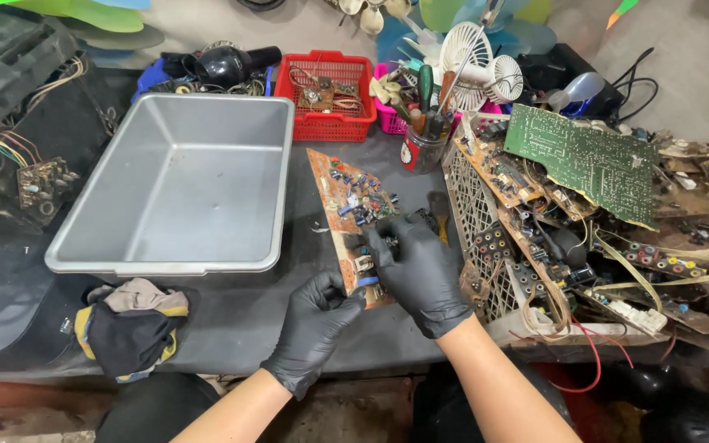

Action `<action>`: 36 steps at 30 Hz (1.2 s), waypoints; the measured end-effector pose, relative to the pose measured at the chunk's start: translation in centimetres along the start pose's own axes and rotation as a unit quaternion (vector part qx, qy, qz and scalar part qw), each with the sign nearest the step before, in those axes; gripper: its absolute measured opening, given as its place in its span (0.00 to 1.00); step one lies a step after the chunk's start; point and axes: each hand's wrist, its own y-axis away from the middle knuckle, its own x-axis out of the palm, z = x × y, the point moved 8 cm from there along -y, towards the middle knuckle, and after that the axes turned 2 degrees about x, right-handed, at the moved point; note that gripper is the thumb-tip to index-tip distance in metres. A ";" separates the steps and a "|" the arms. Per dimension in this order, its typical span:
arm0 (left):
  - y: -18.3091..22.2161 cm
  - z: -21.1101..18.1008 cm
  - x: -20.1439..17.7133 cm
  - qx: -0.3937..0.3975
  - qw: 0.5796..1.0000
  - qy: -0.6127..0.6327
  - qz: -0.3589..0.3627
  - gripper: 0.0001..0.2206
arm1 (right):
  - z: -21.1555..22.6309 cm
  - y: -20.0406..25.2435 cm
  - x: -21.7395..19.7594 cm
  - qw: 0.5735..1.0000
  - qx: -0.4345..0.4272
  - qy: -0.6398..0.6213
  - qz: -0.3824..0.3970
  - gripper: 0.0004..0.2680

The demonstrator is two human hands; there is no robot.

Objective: Cleaning a circuit board with a brush and inspecting various electronic components from a pile on a workbench.

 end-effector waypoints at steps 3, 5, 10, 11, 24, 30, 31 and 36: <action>1.0 -2.3 2.1 0.062 0.996 0.021 0.058 0.12 | 1.5 0.6 -0.9 0.997 -0.009 -0.072 -0.030 0.10; 1.6 -3.0 2.8 0.053 0.996 -0.010 0.072 0.11 | 2.2 0.6 -1.2 0.996 -0.016 -0.080 -0.030 0.13; 2.7 -5.7 4.5 0.072 0.982 -0.138 0.102 0.08 | 2.7 0.7 -2.1 0.990 0.044 -0.133 0.004 0.15; 2.7 -6.0 4.8 0.077 0.978 -0.161 0.109 0.08 | 2.7 0.8 -2.3 0.982 0.098 -0.158 0.022 0.15; 1.3 -7.8 7.4 0.253 0.887 -0.370 0.107 0.07 | -2.7 0.3 -0.3 0.936 0.091 -0.317 -0.121 0.12; 1.7 -9.4 5.7 0.281 0.866 -0.411 0.044 0.19 | -6.3 -0.2 1.7 0.896 0.075 -0.418 -0.126 0.18; 1.7 -8.7 5.4 0.281 0.866 -0.411 0.044 0.19 | -7.0 -0.3 2.1 0.897 0.074 -0.418 -0.126 0.18; 1.1 0.2 1.7 -0.154 0.981 -0.109 0.034 0.11 | -8.2 -0.4 2.3 0.854 0.159 -0.475 -0.137 0.23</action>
